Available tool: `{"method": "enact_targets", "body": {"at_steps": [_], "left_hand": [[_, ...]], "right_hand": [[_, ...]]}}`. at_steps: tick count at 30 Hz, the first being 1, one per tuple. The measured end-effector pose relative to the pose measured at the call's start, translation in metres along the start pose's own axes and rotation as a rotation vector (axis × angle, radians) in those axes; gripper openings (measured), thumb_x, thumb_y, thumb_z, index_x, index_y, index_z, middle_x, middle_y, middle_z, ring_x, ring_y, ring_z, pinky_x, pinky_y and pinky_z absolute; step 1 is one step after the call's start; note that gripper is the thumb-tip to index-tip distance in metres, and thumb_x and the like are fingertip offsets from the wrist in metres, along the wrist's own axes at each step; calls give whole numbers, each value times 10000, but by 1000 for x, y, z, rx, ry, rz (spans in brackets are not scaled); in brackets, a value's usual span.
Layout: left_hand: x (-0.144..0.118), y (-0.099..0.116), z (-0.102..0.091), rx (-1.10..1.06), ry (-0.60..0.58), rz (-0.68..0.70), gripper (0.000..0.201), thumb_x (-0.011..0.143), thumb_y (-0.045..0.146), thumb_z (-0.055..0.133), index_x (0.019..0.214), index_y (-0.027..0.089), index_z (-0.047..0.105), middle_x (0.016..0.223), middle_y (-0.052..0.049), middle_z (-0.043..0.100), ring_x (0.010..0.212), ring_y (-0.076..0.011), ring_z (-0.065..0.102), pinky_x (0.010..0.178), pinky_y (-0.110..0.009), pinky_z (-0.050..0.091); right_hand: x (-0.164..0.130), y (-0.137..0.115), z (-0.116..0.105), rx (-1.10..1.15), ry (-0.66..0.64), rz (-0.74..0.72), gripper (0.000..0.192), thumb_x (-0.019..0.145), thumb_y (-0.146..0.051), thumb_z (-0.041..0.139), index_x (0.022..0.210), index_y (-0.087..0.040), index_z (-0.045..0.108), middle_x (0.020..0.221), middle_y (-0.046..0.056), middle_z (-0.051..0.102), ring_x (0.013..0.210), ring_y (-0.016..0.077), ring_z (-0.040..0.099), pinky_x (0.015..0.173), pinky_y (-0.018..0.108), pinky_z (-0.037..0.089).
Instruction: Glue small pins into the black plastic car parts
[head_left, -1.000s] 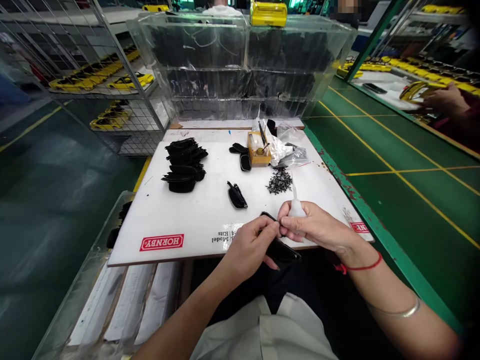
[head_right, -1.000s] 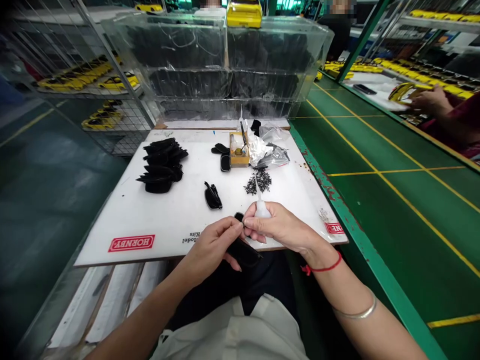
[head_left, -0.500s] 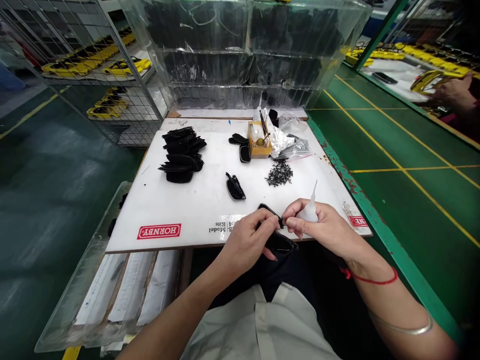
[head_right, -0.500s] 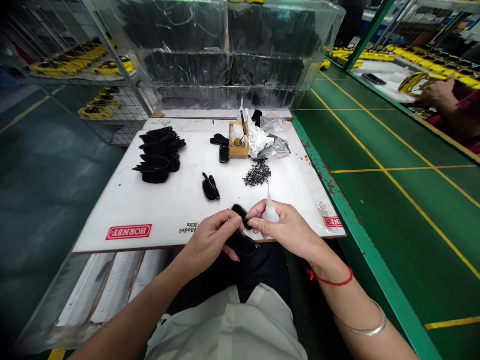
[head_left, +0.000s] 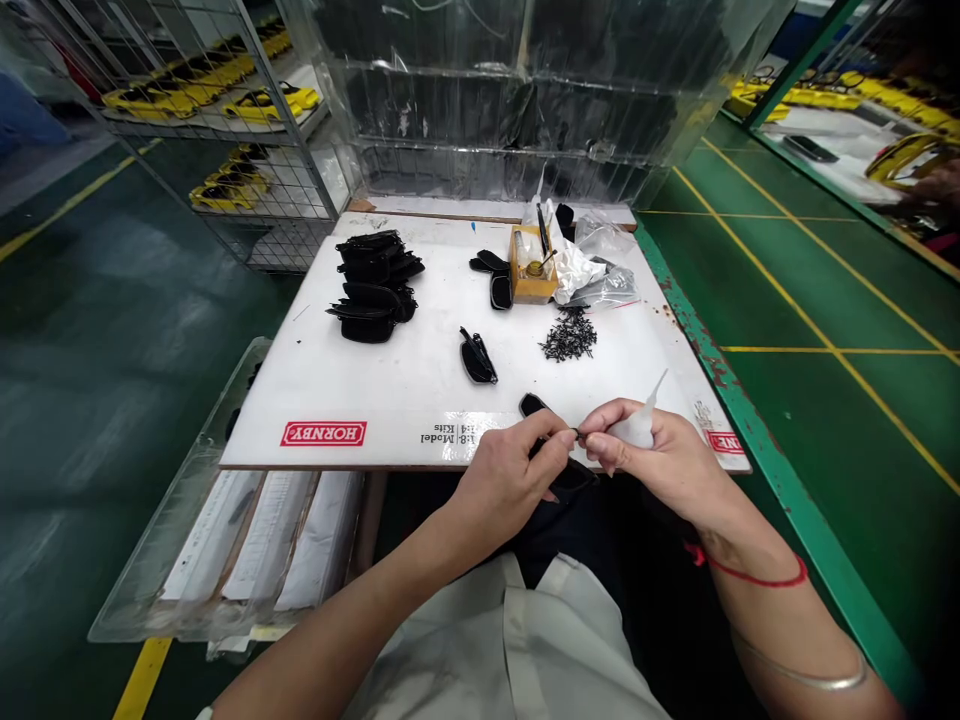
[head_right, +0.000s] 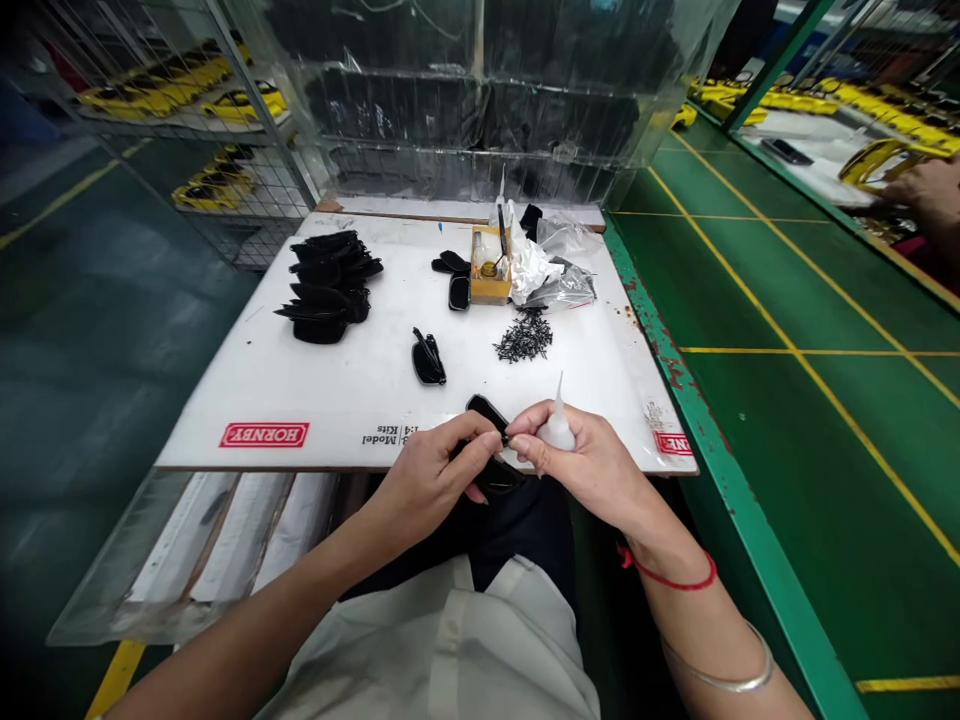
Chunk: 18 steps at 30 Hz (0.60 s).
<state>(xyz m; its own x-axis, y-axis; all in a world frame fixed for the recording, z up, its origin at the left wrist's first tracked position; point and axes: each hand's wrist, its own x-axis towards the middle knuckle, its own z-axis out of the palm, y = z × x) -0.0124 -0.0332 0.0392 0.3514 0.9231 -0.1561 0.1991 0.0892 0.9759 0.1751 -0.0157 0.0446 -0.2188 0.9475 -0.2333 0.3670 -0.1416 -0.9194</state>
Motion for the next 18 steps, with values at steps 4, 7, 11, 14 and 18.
{"method": "enact_targets", "body": {"at_steps": [4,7,11,14,18], "left_hand": [[0,0,2,9,6,32,248,911,381,412,830,211,573,686,48,522,567,-68,563,490,-133,478],[0,-1,3,-3,-1,25,250,905,383,421,832,209,584,688,45,528,559,-67,560,493,-137,485],[1,-7,5,-111,-45,-54,273,888,401,429,826,199,603,723,32,520,533,-68,558,471,-165,504],[3,-9,7,-269,-97,-116,276,864,391,448,808,178,614,807,4,519,565,-78,540,444,-198,530],[5,-6,9,-431,-134,-167,253,824,369,500,748,151,602,858,-28,520,650,-99,503,426,-194,534]], "right_hand": [[-1,3,0,-14,1,0,275,734,-431,685,828,-178,636,624,-8,609,542,101,542,514,210,463],[-3,5,0,-46,16,-13,268,741,-429,680,836,-182,636,651,-5,617,543,98,538,515,211,457],[-7,6,0,-146,66,-85,261,764,-435,657,858,-192,646,718,11,638,575,113,553,534,229,455],[-10,7,0,-212,60,-154,227,799,-421,627,864,-204,651,790,21,655,659,134,584,592,242,462],[-14,13,0,-272,44,-190,203,830,-402,598,872,-208,643,783,18,654,678,141,585,617,252,458]]}}
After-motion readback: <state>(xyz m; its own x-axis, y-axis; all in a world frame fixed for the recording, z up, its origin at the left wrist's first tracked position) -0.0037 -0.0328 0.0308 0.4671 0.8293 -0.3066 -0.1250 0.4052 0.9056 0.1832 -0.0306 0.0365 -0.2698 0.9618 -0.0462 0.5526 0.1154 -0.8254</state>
